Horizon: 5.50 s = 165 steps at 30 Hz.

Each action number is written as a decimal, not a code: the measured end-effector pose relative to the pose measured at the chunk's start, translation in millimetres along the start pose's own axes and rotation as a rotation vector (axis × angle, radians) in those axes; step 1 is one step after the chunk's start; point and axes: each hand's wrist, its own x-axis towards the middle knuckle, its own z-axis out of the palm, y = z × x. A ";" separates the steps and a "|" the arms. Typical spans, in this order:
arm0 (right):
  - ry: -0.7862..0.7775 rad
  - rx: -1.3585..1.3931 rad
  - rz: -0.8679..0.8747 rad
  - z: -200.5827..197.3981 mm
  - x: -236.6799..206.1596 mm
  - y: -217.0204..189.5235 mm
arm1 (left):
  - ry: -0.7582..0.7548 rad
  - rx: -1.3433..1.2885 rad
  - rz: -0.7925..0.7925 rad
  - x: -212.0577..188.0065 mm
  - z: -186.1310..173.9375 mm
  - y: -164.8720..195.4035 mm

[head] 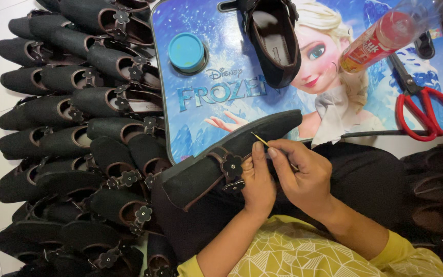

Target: The person sits on the floor among piles of black shoes and cleans the soles of shoes one at a time. They hold each shoe, scrape the sole edge with a small wooden stick, wipe the sole with a tissue, and set the finished shoe onto a pile beside them.

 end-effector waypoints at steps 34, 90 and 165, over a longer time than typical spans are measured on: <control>0.068 -0.084 -0.053 1.1 -1.1 15.1 | 0.009 0.029 0.036 4.2 0.9 5.0; 0.042 -0.065 -0.052 -13.8 -3.0 8.4 | 0.003 -0.183 -0.239 8.8 -5.5 3.5; 0.064 -0.064 0.063 -6.3 -3.3 14.7 | -0.043 -0.128 -0.248 2.3 -12.4 -16.9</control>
